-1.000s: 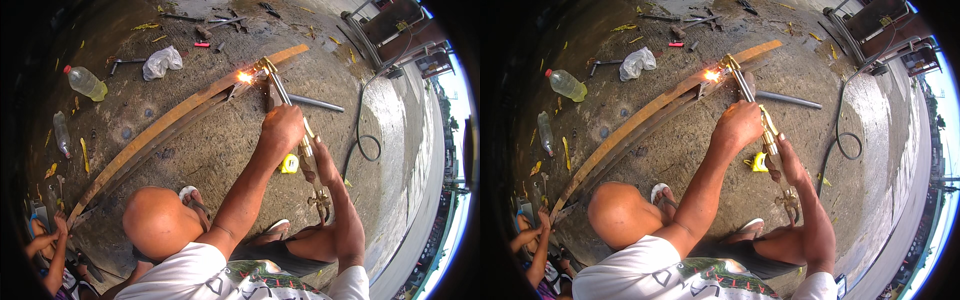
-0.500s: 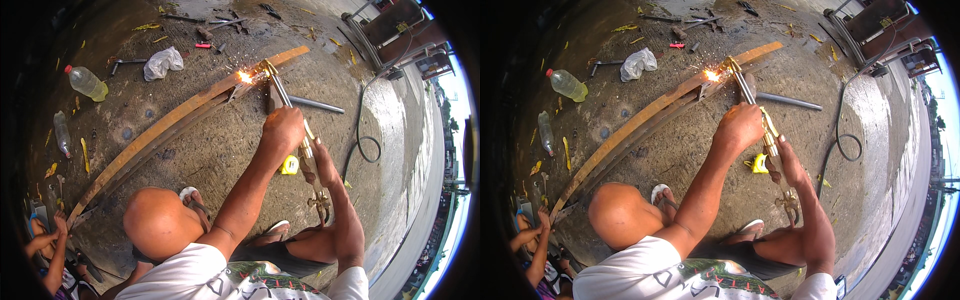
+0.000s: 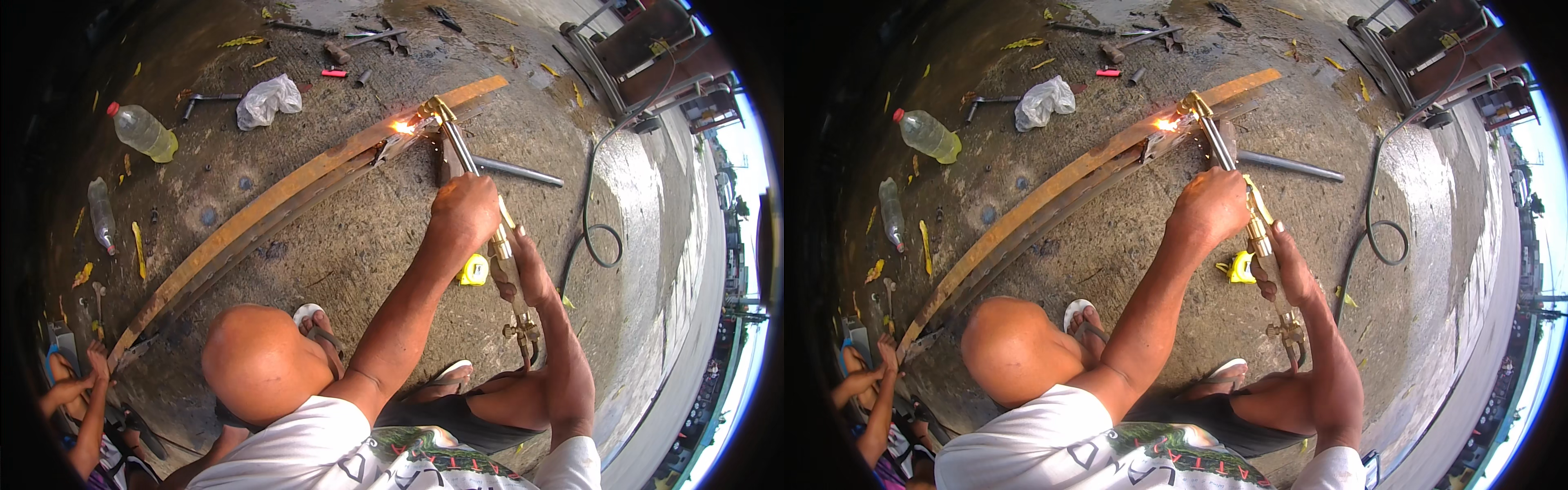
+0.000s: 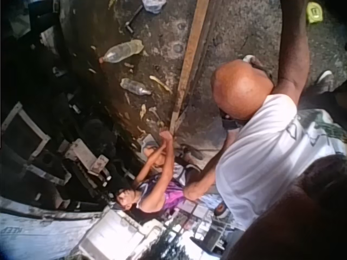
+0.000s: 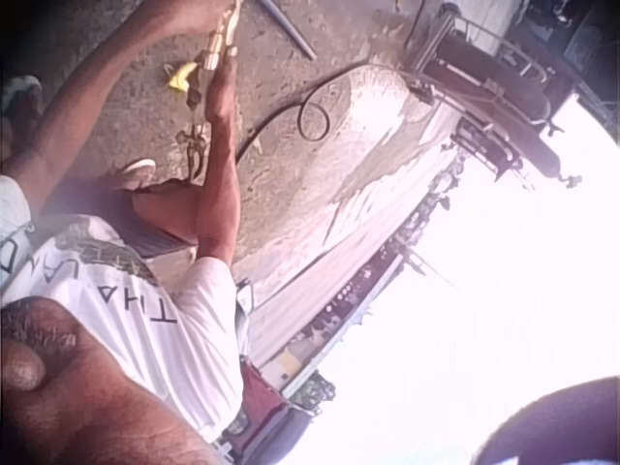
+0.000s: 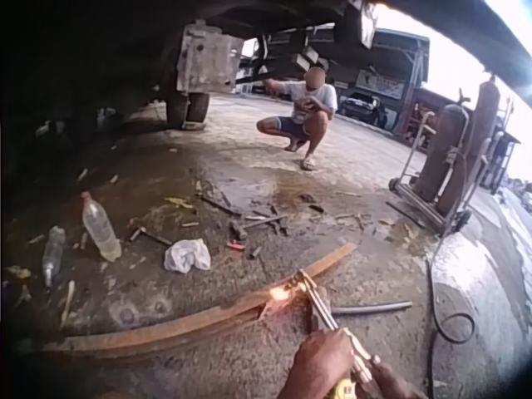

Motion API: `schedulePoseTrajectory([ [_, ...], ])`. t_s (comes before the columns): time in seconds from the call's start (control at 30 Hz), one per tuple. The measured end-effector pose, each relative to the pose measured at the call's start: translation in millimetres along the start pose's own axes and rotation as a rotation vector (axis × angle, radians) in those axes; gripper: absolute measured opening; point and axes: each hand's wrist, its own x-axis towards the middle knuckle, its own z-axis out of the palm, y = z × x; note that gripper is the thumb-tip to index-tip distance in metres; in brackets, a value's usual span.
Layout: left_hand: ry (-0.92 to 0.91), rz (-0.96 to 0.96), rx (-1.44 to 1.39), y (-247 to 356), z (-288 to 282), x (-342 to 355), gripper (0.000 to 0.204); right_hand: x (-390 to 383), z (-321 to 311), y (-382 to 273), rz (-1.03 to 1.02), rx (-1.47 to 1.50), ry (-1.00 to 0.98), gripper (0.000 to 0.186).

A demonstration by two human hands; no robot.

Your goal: The person uses a cutting torch to cut a long metal beam on the ground. They repeatedly ignite the torch and move it along the beam to create a cut, while another person assists by holding the beam and using a hammer.

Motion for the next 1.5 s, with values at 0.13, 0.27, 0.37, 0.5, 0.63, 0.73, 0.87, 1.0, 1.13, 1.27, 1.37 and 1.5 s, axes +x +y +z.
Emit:
schedulePoseTrajectory([
  [0.13, 0.018, 0.012, -0.003, -1.0, 0.9, -0.8, 0.018, -1.3, 1.8, -1.7, 0.012, 0.014, 0.002, 0.073],
  [0.27, 0.001, 0.004, -0.004, 0.8, -1.3, -1.6, 0.018, -1.7, 1.5, -2.0, 0.019, 0.020, 0.005, 0.073],
  [0.37, -0.005, 0.000, 0.014, 1.2, -1.1, -1.1, 0.019, -2.3, 2.4, -2.6, 0.016, 0.027, 0.007, 0.073],
  [0.5, 0.024, 0.004, 0.088, 1.0, 2.9, -1.6, 0.014, -0.3, 0.4, 0.0, 0.004, 0.032, -0.011, 0.072],
  [0.63, 0.018, 0.015, 0.103, 2.0, 1.7, -1.8, 0.014, 0.5, -2.1, 1.5, 0.006, 0.038, -0.018, 0.071],
  [0.73, 0.014, 0.011, 0.110, 1.1, 3.5, 0.1, 0.014, -0.6, -0.4, 0.3, 0.002, 0.023, -0.004, 0.070],
  [0.87, -0.015, -0.004, 0.021, 0.9, 0.1, -0.8, 0.019, -0.1, -0.8, 1.5, -0.004, 0.010, 0.001, 0.070],
  [1.0, -0.002, 0.007, 0.019, 0.2, -0.6, -2.0, 0.018, -2.4, 2.4, -2.3, 0.011, 0.005, 0.003, 0.072],
  [1.13, 0.010, 0.031, 0.018, -1.1, 0.6, -1.9, 0.017, -2.0, 1.4, -1.1, 0.007, 0.011, -0.002, 0.071],
  [1.27, 0.013, 0.044, 0.038, 1.4, -1.4, -4.6, 0.017, -1.4, -2.0, 1.1, 0.010, 0.038, -0.020, 0.071],
  [1.37, 0.043, 0.032, 0.025, -0.6, 1.3, -4.8, 0.016, -2.1, -0.3, 0.2, -0.015, 0.072, -0.052, 0.071],
  [1.5, 0.107, 0.134, 0.027, 9.7, -2.1, -12.0, 0.015, -14.0, -2.9, -4.9, -0.063, 0.141, -0.025, 0.072],
])
